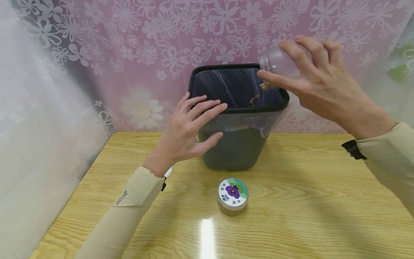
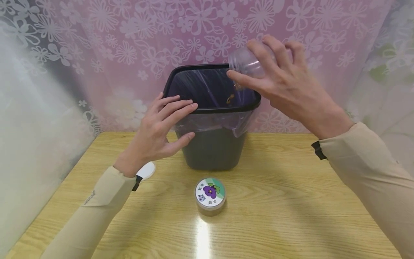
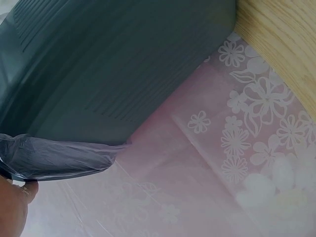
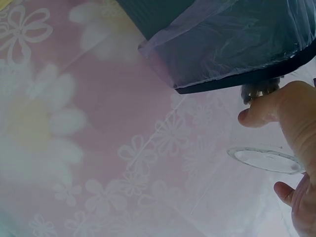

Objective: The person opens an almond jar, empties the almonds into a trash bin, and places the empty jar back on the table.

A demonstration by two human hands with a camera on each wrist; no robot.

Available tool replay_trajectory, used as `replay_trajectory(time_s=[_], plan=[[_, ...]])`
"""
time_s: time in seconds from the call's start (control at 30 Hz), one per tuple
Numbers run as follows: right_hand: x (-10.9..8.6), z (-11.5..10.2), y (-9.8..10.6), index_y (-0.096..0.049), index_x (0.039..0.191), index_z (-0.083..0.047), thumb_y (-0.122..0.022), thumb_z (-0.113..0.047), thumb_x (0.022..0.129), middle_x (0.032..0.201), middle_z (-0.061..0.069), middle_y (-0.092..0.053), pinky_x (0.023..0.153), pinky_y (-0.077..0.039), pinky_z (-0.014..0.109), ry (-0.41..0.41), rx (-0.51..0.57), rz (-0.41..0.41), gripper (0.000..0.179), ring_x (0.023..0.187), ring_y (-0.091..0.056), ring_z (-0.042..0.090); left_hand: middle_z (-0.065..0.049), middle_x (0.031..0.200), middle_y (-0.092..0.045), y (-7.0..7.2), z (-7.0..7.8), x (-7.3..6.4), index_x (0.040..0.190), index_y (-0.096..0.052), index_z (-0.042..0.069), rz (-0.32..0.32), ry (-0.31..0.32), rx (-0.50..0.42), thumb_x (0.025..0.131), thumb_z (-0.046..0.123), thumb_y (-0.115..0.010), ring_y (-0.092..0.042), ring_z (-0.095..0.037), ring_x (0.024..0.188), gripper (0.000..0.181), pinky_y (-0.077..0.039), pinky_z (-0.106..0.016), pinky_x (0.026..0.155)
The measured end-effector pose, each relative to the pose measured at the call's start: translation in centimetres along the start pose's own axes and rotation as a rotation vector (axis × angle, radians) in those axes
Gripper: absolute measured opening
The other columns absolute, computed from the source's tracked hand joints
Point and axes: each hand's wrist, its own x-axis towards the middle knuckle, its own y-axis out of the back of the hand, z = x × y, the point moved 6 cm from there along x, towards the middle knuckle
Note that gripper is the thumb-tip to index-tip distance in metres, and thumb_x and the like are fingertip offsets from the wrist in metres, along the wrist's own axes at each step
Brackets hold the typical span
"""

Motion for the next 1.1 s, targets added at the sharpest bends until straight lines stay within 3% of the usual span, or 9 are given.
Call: replay_trajectory(time_s=[0.1, 0.33, 0.6, 0.93, 1.1], plan=[[0.0, 0.0, 0.1, -0.036, 0.157, -0.033, -0.082, 0.011, 0.065, 0.158, 0.027, -0.031, 0.095, -0.028, 0.066, 0.004, -0.004, -0.011, 0.113, 0.14, -0.03, 0.05, -0.004, 0.142, -0.063, -0.1, 0.0, 0.0, 0.144, -0.06, 0.021, 0.004, 0.0, -0.004, 0.091, 0.041, -0.072, -0.051, -0.033, 0.137, 0.058, -0.023, -0.063, 0.124], [-0.1, 0.2, 0.3, -0.039, 0.156, -0.032, -0.078, 0.011, 0.07, 0.158, 0.026, -0.031, 0.095, -0.028, 0.067, -0.002, 0.011, 0.001, 0.103, 0.141, -0.03, 0.05, -0.004, 0.142, -0.063, 0.0, 0.1, 0.2, 0.145, -0.059, 0.022, -0.005, 0.0, 0.011, 0.092, 0.041, -0.072, -0.052, -0.034, 0.137, 0.058, -0.024, -0.063, 0.124], [-0.1, 0.2, 0.4, -0.042, 0.154, -0.032, -0.072, 0.01, 0.075, 0.155, 0.027, -0.035, 0.093, -0.029, 0.065, 0.006, 0.001, 0.04, 0.094, 0.138, -0.033, 0.049, -0.006, 0.144, -0.061, 0.1, 0.8, 0.5, 0.147, -0.057, 0.021, -0.031, 0.01, 0.134, 0.094, 0.045, -0.068, -0.053, -0.038, 0.137, 0.059, -0.03, -0.061, 0.122], [0.1, -0.2, 0.4, -0.038, 0.157, -0.032, -0.081, 0.009, 0.065, 0.157, 0.027, -0.033, 0.095, -0.03, 0.065, 0.008, -0.022, 0.012, 0.11, 0.139, -0.032, 0.049, -0.005, 0.166, -0.035, -0.8, 1.8, 1.1, 0.159, -0.038, 0.027, -0.141, 0.032, 0.318, 0.098, 0.06, -0.054, -0.026, -0.04, 0.156, 0.072, -0.021, -0.065, 0.124], [0.5, -0.6, 0.6, -0.038, 0.157, -0.032, -0.088, 0.007, 0.059, 0.156, 0.026, -0.034, 0.095, -0.031, 0.064, 0.043, -0.064, 0.029, 0.117, 0.136, -0.035, 0.05, -0.005, 0.169, -0.03, -1.5, 2.1, 1.0, 0.162, -0.031, 0.025, -0.169, 0.04, 0.361, 0.098, 0.065, -0.05, -0.024, -0.04, 0.156, 0.078, -0.021, -0.067, 0.123]])
